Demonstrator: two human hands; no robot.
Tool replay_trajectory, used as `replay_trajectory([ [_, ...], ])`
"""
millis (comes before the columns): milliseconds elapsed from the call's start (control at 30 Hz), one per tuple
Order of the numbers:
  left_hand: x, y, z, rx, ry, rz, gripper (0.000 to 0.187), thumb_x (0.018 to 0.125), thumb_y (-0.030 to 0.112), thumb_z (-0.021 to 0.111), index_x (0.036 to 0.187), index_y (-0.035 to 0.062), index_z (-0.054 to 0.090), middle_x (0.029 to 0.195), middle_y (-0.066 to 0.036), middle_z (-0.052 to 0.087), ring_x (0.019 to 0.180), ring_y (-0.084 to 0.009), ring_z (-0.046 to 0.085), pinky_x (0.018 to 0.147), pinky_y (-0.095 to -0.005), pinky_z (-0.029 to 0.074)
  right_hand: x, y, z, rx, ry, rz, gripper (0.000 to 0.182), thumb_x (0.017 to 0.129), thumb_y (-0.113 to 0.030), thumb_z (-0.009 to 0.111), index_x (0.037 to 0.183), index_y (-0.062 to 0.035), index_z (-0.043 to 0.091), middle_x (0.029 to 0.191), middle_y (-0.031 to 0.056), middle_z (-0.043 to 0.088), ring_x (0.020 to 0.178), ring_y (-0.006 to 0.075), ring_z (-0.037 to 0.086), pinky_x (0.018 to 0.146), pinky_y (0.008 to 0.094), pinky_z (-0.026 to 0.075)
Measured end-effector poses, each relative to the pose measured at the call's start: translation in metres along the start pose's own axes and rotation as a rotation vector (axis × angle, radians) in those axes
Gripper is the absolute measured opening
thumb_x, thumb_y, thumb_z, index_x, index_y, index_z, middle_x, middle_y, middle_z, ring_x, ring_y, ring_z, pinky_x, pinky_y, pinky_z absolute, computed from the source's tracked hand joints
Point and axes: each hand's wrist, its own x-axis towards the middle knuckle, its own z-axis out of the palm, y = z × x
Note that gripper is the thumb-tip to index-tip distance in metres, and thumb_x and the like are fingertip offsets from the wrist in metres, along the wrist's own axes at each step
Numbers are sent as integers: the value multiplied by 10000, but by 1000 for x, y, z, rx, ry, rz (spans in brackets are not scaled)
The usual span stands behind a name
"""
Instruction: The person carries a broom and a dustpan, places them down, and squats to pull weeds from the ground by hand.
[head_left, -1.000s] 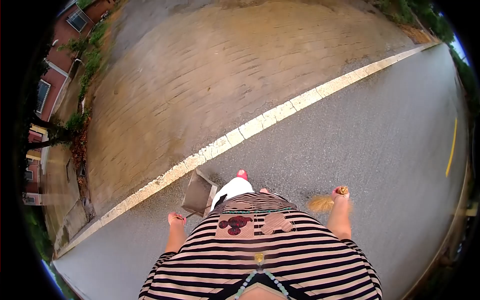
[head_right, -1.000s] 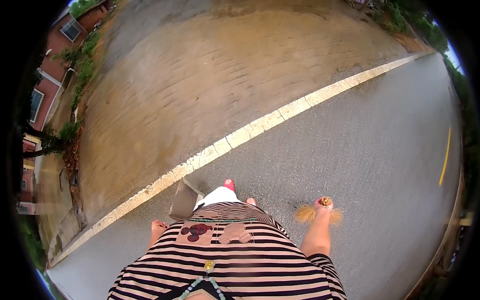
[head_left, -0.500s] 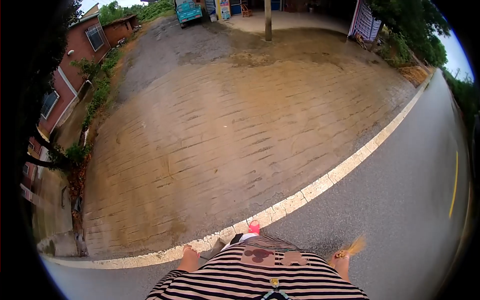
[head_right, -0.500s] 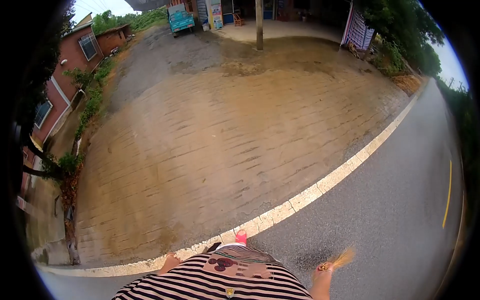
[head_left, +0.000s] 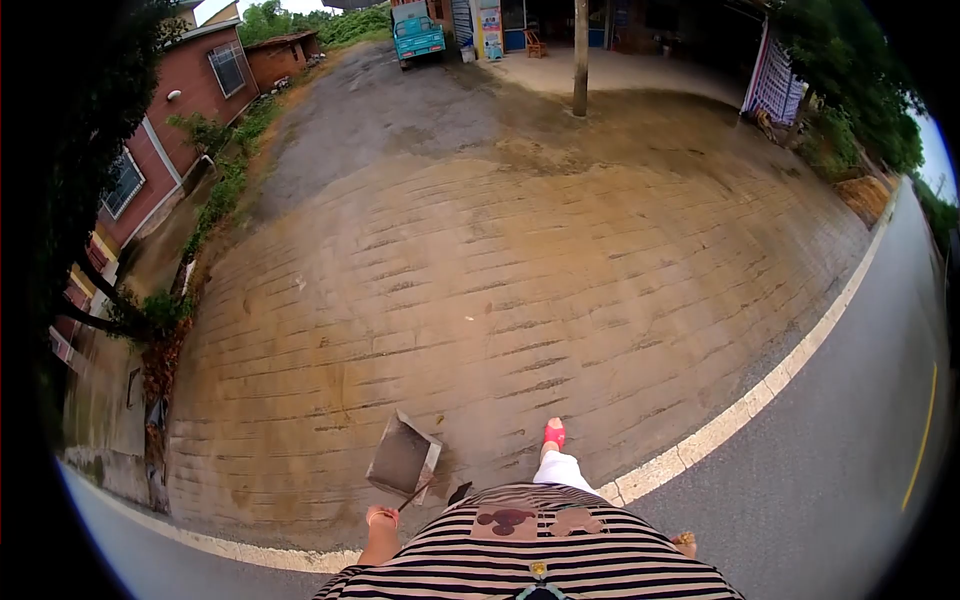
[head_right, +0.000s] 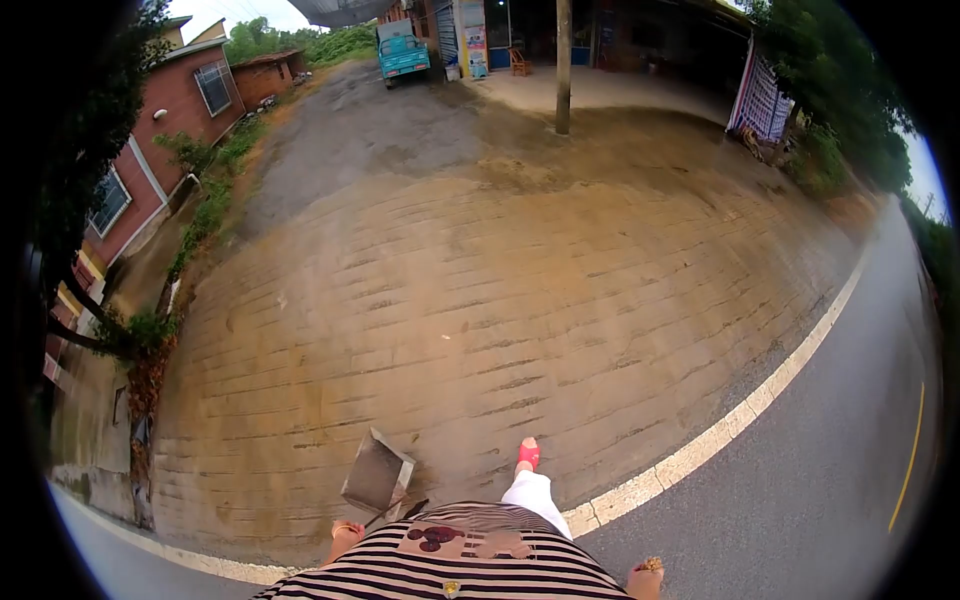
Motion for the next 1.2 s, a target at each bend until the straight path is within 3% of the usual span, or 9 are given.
replay_trajectory([
  [100, -50, 13, 100, -33, 32, 66, 91, 822, 104, 448, 735, 82, 431, 610, -71, 449, 536, -203, 465, 506, -354, 459, 2, 20, 127, 45, -56, 14, 229, 834, -380, 492, 789, -175, 584, 681, -22, 575, 536, 145, 535, 494, 271, 461],
  [333, -90, 70, 283, 42, 1, 135, 162, 830, 258, 501, 761, 131, 427, 633, -25, 442, 554, -195, 453, 509, -347, 448, -26, 59, 406, 90, -51, 61, 236, 865, -359, 493, 755, -175, 591, 638, -21, 572, 480, 146, 520, 482, 245, 483],
  [467, -98, 73, 340, 27, 72, 167, 178, 829, 257, 502, 738, 125, 423, 620, -25, 455, 534, -189, 436, 515, -352, 433, -56, 82, 520, -21, -342, 65, 190, 833, -302, 512, 694, -177, 545, 578, -27, 545, 473, 153, 520, 463, 246, 454],
  [567, -64, 83, 383, -100, 310, 88, 229, 743, 159, 567, 633, 120, 369, 557, -37, 403, 459, -189, 373, 434, -343, 342, -72, 112, 584, -104, -510, 77, 130, 780, -238, 554, 678, -167, 518, 561, -25, 533, 489, 152, 534, 459, 254, 461],
  [700, -8, 106, 451, -79, 260, 91, 250, 729, 156, 583, 606, 120, 369, 526, -41, 387, 426, -195, 355, 390, -337, 298, -111, 163, 651, -340, -464, 13, 124, 741, -234, 592, 707, -156, 502, 586, -1, 546, 491, 170, 540, 464, 272, 469],
  [833, 2, 133, 554, 15, 130, 2, 193, 755, 191, 561, 652, 119, 415, 587, -50, 429, 478, -204, 400, 423, -345, 351, -103, 218, 701, -519, -459, -71, 141, 731, -252, 592, 722, -144, 503, 601, 17, 562, 464, 191, 527, 434, 299, 445],
  [933, 15, 155, 628, 81, 54, -20, 163, 775, 217, 544, 687, 118, 448, 633, -56, 461, 518, -210, 433, 448, -351, 391, -128, 250, 749, -619, -269, -56, 128, 730, -253, 580, 707, -150, 508, 569, 23, 552, 433, 202, 510, 397, 321, 419],
  [1067, 51, 186, 692, 186, -49, -6, 154, 800, 252, 522, 733, 116, 493, 695, -65, 503, 570, -219, 478, 481, -359, 443, -148, 277, 792, -449, -245, 76, 125, 744, -253, 569, 694, -154, 511, 548, 18, 536, 440, 198, 505, 412, 311, 424],
  [1200, 79, 205, 723, 648, -462, 307, 175, 821, 268, 497, 765, 104, 523, 731, -79, 534, 594, -227, 508, 495, -362, 480, -175, 311, 826, -292, -252, 69, 177, 826, -293, 511, 704, -165, 526, 548, 1, 517, 475, 172, 526, 463, 283, 446],
])
